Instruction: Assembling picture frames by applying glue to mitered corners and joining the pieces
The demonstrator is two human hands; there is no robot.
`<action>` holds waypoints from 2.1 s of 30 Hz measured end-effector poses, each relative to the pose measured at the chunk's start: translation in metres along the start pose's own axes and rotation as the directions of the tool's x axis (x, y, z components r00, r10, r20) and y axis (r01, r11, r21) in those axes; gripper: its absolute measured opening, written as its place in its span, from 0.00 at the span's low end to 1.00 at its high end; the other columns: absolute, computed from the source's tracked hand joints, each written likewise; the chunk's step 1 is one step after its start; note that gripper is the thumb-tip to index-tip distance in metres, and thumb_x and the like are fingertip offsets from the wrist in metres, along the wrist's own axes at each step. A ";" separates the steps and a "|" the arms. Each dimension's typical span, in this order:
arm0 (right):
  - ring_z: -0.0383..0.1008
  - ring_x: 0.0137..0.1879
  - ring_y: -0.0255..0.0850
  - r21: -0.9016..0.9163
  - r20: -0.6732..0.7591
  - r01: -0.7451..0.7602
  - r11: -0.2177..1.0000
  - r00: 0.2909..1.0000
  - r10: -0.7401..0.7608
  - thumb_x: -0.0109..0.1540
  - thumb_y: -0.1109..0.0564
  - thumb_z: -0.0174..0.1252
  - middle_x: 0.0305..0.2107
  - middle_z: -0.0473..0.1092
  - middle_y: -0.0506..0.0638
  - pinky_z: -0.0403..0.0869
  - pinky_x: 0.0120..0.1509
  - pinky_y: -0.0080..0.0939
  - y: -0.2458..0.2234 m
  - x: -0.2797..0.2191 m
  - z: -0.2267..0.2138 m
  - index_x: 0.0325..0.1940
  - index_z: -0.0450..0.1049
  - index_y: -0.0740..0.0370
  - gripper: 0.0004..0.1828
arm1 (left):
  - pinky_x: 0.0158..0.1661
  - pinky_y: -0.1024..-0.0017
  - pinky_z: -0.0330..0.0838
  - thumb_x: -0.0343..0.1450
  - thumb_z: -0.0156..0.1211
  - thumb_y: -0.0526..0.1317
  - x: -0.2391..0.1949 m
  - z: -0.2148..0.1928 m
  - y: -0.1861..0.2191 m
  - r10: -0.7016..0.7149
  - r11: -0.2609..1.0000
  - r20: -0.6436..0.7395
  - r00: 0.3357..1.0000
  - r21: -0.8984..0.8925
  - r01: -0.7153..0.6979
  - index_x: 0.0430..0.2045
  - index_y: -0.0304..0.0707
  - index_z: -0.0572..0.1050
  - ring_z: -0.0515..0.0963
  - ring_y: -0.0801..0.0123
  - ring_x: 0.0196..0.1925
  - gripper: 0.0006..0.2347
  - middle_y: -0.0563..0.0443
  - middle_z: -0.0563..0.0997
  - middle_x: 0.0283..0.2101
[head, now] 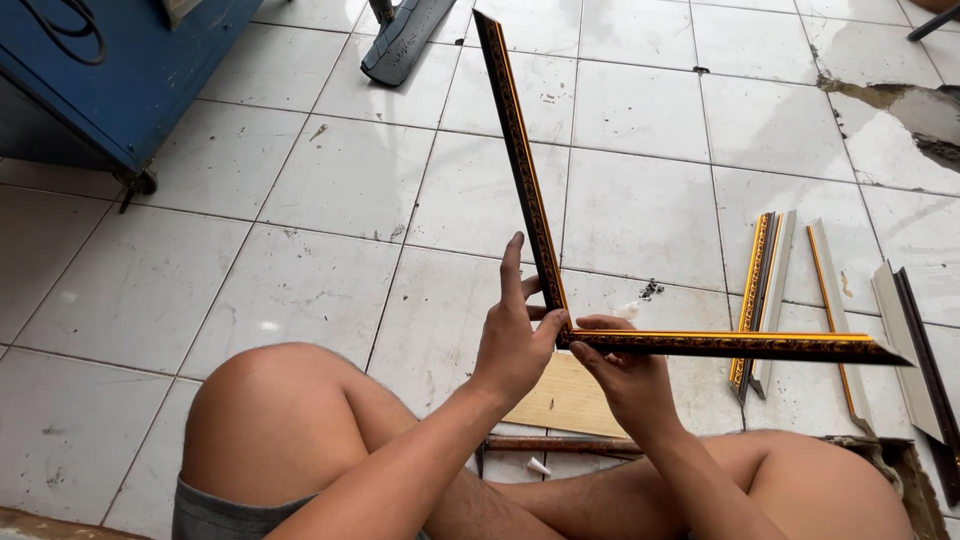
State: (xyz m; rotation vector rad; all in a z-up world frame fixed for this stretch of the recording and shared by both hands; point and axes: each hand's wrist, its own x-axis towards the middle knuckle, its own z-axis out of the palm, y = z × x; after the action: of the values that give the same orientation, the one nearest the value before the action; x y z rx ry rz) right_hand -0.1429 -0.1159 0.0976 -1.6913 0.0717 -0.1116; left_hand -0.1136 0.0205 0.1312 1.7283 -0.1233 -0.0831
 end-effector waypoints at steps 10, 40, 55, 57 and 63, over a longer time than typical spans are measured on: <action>0.71 0.36 0.32 -0.078 0.042 0.172 0.982 0.985 -0.170 0.52 0.66 0.55 0.35 0.72 0.48 0.69 0.37 0.28 0.007 0.005 -0.005 0.43 0.69 0.63 0.14 | 0.27 0.71 0.74 0.50 0.45 0.18 -0.001 0.013 -0.008 0.429 0.827 0.134 0.893 0.339 -0.448 0.46 0.45 0.54 0.70 0.65 0.25 0.31 0.39 0.56 0.52; 0.75 0.41 0.38 -0.316 0.199 0.359 0.878 0.930 -0.308 0.53 0.65 0.52 0.40 0.72 0.52 0.74 0.39 0.35 0.002 -0.019 0.008 0.52 0.58 0.61 0.23 | 0.35 0.65 0.77 0.48 0.64 0.26 -0.011 0.000 -0.028 0.514 0.738 0.075 0.855 0.470 -0.485 0.32 0.48 0.59 0.77 0.62 0.21 0.25 0.50 0.67 0.49; 0.73 0.42 0.53 -0.381 0.141 0.278 0.882 0.960 -0.242 0.51 0.56 0.60 0.37 0.72 0.56 0.70 0.45 0.51 0.000 -0.045 -0.001 0.48 0.70 0.54 0.21 | 0.34 0.51 0.73 0.54 0.55 0.26 -0.028 -0.002 -0.040 0.393 0.810 0.070 0.917 0.446 -0.381 0.36 0.57 0.59 0.76 0.37 0.31 0.23 0.45 0.62 0.54; 0.73 0.42 0.53 -0.385 0.151 0.304 0.872 0.952 -0.266 0.51 0.57 0.60 0.36 0.72 0.57 0.70 0.44 0.51 -0.001 -0.045 0.000 0.49 0.70 0.54 0.21 | 0.34 0.51 0.73 0.55 0.55 0.26 -0.027 -0.004 -0.039 0.411 0.800 0.060 0.910 0.455 -0.391 0.36 0.57 0.59 0.75 0.37 0.31 0.23 0.46 0.62 0.54; 0.73 0.40 0.49 -0.417 0.150 0.361 0.834 0.932 -0.329 0.50 0.56 0.60 0.36 0.72 0.53 0.70 0.42 0.46 -0.001 -0.048 0.000 0.50 0.69 0.51 0.23 | 0.34 0.50 0.73 0.56 0.54 0.26 -0.033 -0.005 -0.036 0.434 0.777 0.069 0.898 0.475 -0.413 0.36 0.57 0.59 0.75 0.37 0.31 0.21 0.46 0.63 0.53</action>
State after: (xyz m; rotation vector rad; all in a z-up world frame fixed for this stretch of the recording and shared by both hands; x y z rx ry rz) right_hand -0.1907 -0.1104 0.0966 -2.1488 -0.2888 -0.3266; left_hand -0.1450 0.0350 0.0957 2.1552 -0.5398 0.3518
